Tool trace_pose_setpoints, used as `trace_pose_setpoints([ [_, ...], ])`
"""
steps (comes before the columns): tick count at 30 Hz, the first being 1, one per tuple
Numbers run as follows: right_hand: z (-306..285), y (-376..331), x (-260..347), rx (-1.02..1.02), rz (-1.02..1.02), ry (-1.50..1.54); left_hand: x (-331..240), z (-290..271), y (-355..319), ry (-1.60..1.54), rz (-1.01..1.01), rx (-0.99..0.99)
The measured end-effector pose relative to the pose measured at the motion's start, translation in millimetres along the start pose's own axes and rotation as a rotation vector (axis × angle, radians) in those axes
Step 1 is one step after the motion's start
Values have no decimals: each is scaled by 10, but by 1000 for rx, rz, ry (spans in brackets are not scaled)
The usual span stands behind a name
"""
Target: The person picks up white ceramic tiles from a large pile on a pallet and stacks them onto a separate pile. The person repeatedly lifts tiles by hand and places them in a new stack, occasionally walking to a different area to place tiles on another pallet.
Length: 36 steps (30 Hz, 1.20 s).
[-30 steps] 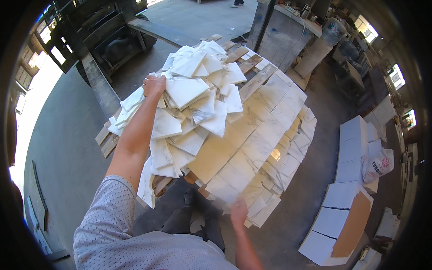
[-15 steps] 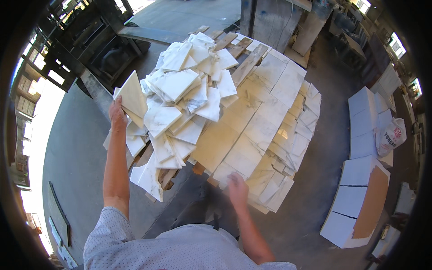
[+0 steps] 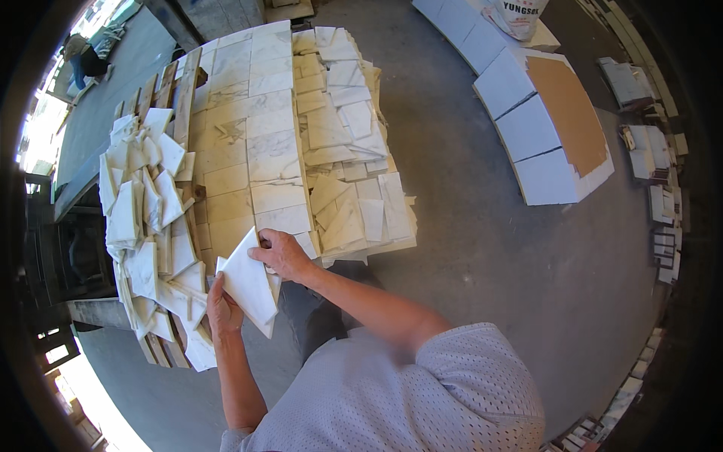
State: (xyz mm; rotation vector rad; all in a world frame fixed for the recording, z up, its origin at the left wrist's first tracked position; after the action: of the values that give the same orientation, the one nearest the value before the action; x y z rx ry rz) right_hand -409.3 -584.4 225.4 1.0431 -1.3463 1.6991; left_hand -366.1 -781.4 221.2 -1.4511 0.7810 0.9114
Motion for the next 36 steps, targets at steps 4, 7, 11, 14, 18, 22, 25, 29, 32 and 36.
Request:
trace_pose_setpoints([
  [4, -674, -369, -573, -52, 280, 143, 793, 785, -64, -805, -399, 186],
  [7, -1140, -653, -931, -122, 365, 134, 1280, 1045, -7, -635, -483, 123],
  [11, -1846, -981, -1386, -338, 326, 340, 1726, 1164, 44, -581, -550, 56],
  [14, -2364, -1055, -1834, -524, 296, 629, 1889, 1132, 88, -568, -559, -49],
  [18, -2866, -759, -2400, -767, 174, 921, 1899, 1073, 84, -547, -548, -119],
  [22, -3124, -208, -2785, -940, 77, 1071, 1899, 1080, 23, -543, -539, -110],
  [25, -3212, 190, -2971, -883, 74, 1104, 1947, 1075, 1, -533, -496, -94],
  [29, -3418, 396, -3214, -842, 503, 539, 2049, 1038, -62, -472, -499, -102],
  [32, -3748, 391, -2965, -906, 570, -491, 2083, 1074, -84, -463, -534, -87],
  [36, -3843, 410, -2677, -645, 526, -1027, 2084, 1207, -91, -468, -558, -53],
])
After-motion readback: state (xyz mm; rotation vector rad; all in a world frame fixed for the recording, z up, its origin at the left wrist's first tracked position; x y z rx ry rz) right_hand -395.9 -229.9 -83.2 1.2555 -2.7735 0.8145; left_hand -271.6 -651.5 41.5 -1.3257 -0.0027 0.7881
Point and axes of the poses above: each hand's wrist, its own y-axis towards the middle knuckle, its own z-axis out of the palm, x = y × z, the point moved 6 cm from there along y, towards the middle knuckle, and after that the axes turned 3 degrees about z, right-handed, at the moved point
